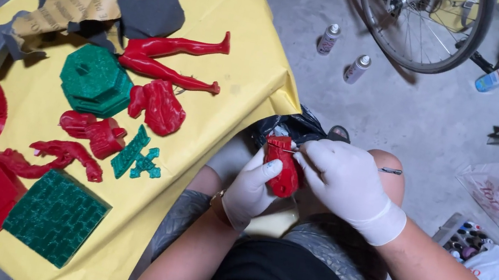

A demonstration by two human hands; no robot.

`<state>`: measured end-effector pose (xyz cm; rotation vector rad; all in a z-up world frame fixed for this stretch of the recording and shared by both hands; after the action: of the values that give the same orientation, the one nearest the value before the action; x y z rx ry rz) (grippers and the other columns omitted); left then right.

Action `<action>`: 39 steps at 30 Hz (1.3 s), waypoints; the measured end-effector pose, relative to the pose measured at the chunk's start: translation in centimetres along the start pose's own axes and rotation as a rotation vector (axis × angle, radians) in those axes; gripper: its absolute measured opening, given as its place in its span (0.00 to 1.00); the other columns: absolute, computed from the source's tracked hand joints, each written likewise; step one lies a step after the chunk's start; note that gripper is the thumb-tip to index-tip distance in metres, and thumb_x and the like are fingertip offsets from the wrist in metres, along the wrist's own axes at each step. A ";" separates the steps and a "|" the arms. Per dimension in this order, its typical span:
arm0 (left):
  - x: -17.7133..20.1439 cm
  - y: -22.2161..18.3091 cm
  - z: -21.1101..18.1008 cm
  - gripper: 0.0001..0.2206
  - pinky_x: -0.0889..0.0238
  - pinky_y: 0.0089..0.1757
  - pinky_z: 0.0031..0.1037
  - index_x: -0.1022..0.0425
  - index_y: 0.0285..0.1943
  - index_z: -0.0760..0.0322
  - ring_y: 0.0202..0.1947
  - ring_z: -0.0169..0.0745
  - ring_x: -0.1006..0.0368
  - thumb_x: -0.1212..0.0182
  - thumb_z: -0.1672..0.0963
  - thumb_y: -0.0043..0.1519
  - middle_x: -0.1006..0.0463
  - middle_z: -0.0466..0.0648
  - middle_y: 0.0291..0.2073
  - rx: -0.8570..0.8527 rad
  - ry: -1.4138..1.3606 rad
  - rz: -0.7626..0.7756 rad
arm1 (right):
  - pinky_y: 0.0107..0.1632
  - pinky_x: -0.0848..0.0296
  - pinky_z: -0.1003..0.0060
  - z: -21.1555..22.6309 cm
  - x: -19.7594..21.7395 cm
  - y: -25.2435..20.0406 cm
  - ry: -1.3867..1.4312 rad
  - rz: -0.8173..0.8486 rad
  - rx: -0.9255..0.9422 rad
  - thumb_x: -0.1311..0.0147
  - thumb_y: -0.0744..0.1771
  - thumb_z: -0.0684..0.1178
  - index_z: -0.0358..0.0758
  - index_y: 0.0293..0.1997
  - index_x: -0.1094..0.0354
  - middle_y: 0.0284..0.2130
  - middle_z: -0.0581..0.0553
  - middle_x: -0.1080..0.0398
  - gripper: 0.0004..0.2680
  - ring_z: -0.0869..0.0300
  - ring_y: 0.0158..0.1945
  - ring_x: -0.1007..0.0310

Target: Using a small metal pick to remove support material and clean up the edges of red 3D printed plastic parts on a workbench.

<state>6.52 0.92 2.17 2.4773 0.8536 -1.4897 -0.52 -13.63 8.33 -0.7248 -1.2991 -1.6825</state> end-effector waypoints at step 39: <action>-3.8 -2.0 -3.7 0.34 0.34 0.57 0.42 0.45 0.73 0.60 0.62 0.62 0.31 0.31 0.55 0.59 0.30 0.59 0.61 0.026 0.985 -0.491 | 0.33 0.27 0.63 0.5 -1.4 -0.5 0.207 0.116 -0.315 0.40 0.66 0.50 0.49 0.32 0.28 0.18 0.50 0.29 0.04 0.53 0.26 0.25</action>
<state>6.96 2.50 7.57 3.1361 1.6537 -0.1989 -0.32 -12.72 7.08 -0.7684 -0.8436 -1.8329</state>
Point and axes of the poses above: each hand's wrist, its own y-axis towards the middle knuckle, its own x-axis out of the back of the hand, z = x × y, the point moved 3 cm from there along y, towards the middle knuckle
